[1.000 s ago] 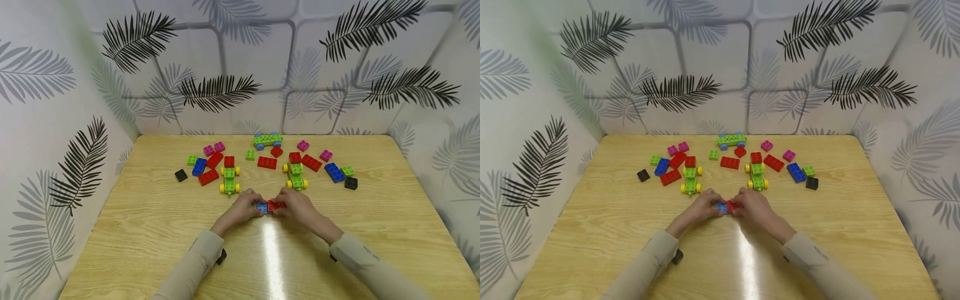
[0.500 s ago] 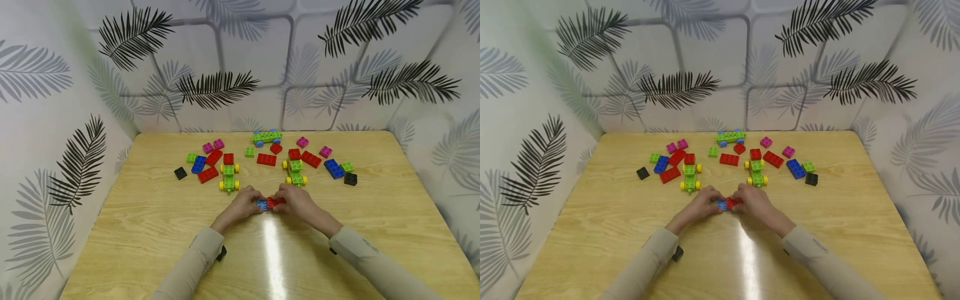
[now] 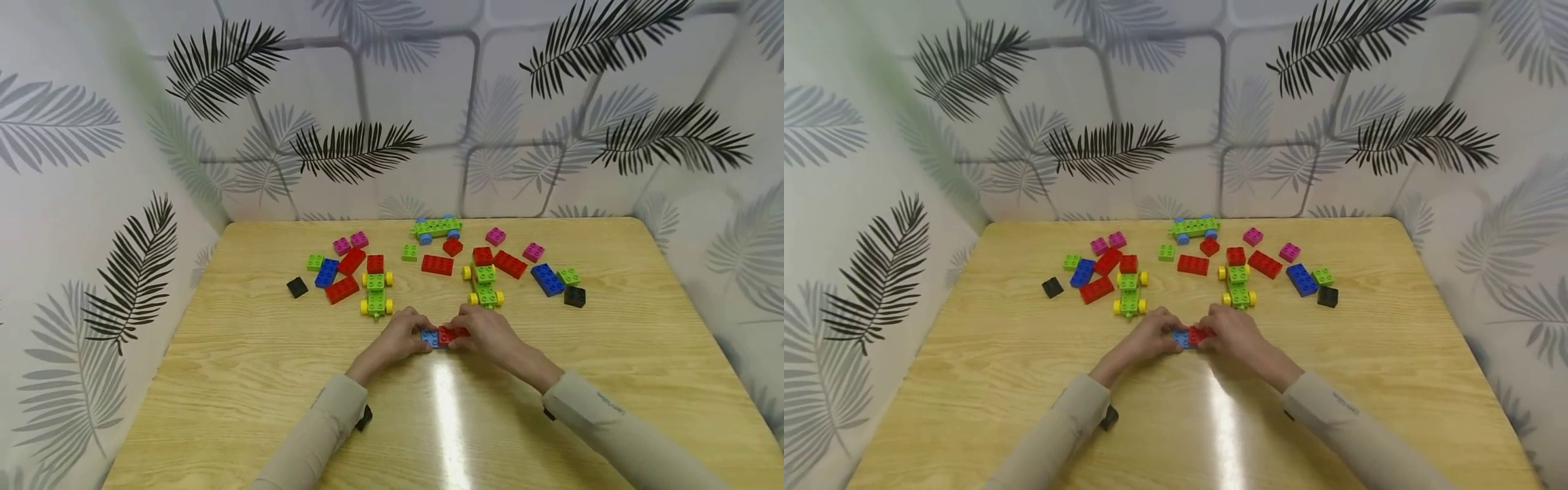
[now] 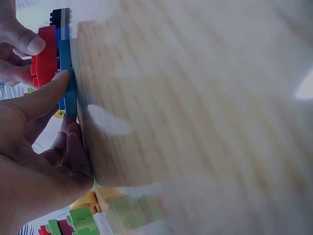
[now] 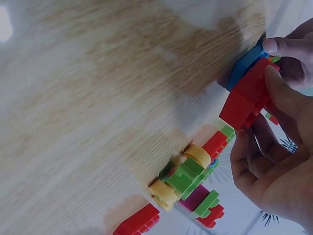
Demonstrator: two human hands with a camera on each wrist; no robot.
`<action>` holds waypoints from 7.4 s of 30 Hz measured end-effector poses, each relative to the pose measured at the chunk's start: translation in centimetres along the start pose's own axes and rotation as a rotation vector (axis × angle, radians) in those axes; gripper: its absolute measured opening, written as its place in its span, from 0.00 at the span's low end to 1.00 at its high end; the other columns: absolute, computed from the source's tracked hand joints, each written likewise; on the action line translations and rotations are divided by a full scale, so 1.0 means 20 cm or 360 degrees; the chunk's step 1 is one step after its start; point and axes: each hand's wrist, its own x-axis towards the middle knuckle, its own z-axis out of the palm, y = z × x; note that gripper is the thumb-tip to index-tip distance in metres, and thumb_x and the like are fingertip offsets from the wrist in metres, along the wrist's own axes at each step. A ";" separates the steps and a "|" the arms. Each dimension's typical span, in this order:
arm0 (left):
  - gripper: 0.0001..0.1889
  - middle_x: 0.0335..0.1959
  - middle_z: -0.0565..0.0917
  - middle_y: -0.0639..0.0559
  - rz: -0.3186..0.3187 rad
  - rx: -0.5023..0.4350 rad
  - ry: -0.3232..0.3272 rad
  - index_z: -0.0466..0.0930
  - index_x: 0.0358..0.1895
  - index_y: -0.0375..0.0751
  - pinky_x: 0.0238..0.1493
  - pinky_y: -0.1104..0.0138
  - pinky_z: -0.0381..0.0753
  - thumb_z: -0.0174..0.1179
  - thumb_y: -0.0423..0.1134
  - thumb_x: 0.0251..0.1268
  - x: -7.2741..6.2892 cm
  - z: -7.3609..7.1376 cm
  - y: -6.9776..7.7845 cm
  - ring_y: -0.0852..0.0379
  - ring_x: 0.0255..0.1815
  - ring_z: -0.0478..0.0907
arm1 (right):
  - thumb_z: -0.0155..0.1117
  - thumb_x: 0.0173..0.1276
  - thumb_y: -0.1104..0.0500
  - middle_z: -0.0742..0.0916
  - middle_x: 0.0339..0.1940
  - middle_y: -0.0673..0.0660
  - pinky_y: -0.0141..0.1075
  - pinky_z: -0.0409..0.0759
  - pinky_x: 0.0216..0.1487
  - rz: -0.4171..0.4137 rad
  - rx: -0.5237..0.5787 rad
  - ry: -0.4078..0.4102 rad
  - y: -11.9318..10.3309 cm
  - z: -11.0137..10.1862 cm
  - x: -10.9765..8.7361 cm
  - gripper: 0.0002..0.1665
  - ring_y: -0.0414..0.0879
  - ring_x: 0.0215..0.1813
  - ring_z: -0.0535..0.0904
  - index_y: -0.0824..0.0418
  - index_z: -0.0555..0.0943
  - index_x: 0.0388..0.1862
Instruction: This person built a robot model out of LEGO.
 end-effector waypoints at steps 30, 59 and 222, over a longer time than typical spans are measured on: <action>0.15 0.41 0.74 0.51 -0.0014 -0.0020 -0.0006 0.85 0.49 0.43 0.46 0.64 0.66 0.68 0.34 0.58 0.01 -0.01 0.00 0.54 0.44 0.67 | 0.77 0.53 0.55 0.76 0.27 0.48 0.28 0.61 0.25 0.0019 -0.0068 -0.0098 0.00 -0.02 0.02 0.22 0.39 0.27 0.65 0.57 0.87 0.49; 0.16 0.40 0.73 0.51 -0.0026 0.0138 0.0039 0.84 0.51 0.44 0.44 0.67 0.69 0.69 0.35 0.57 0.01 0.00 0.03 0.55 0.43 0.68 | 0.78 0.52 0.54 0.79 0.28 0.49 0.31 0.68 0.30 0.0038 -0.0090 -0.0077 -0.04 -0.02 0.08 0.17 0.41 0.28 0.69 0.61 0.88 0.39; 0.31 0.68 0.67 0.43 0.0012 0.0118 0.0591 0.66 0.70 0.43 0.65 0.47 0.66 0.64 0.37 0.64 0.04 -0.55 -0.12 0.41 0.69 0.62 | 0.70 0.61 0.57 0.87 0.48 0.54 0.42 0.80 0.44 -0.0183 -0.0023 -0.0169 -0.07 0.07 0.07 0.27 0.49 0.48 0.81 0.55 0.79 0.61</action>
